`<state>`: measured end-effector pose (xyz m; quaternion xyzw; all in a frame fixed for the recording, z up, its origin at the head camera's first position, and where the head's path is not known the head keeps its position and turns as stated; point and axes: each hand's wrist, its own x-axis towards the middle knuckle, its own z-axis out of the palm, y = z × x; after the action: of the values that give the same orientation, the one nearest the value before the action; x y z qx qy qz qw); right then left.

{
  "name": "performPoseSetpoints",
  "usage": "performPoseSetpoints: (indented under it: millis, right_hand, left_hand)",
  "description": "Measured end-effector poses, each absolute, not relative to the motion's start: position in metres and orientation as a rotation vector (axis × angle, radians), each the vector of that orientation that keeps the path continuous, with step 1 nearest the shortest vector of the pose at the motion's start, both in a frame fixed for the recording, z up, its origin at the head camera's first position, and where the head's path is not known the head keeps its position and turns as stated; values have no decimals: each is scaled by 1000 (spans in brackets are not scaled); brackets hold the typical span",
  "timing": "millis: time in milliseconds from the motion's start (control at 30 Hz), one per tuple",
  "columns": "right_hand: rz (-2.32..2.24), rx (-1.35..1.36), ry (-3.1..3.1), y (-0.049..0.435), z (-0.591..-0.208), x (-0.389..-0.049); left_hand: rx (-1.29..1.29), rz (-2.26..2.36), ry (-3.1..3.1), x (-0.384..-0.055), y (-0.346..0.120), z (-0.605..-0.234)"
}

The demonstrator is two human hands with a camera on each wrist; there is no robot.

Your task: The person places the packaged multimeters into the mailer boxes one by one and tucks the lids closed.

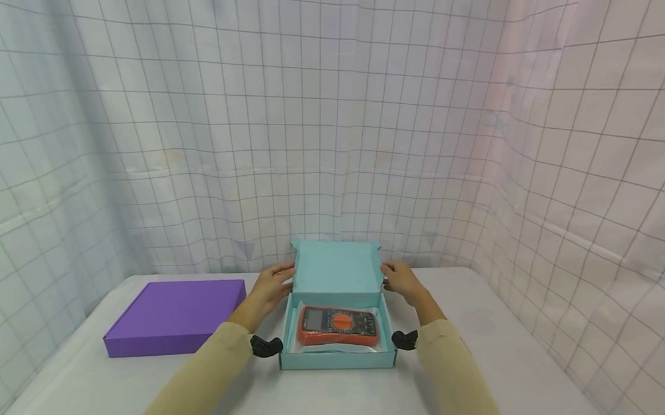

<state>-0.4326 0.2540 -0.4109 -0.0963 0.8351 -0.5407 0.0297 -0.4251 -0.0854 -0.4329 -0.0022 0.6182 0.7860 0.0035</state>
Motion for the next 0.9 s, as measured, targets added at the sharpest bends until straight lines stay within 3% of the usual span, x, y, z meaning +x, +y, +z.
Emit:
performPoseSetpoints:
  millis: [900]
  right_hand:
    - [-1766, -401, 2317, 269, -399, -423]
  left_hand:
    - [189, 2348, 1974, -413, -101, -419]
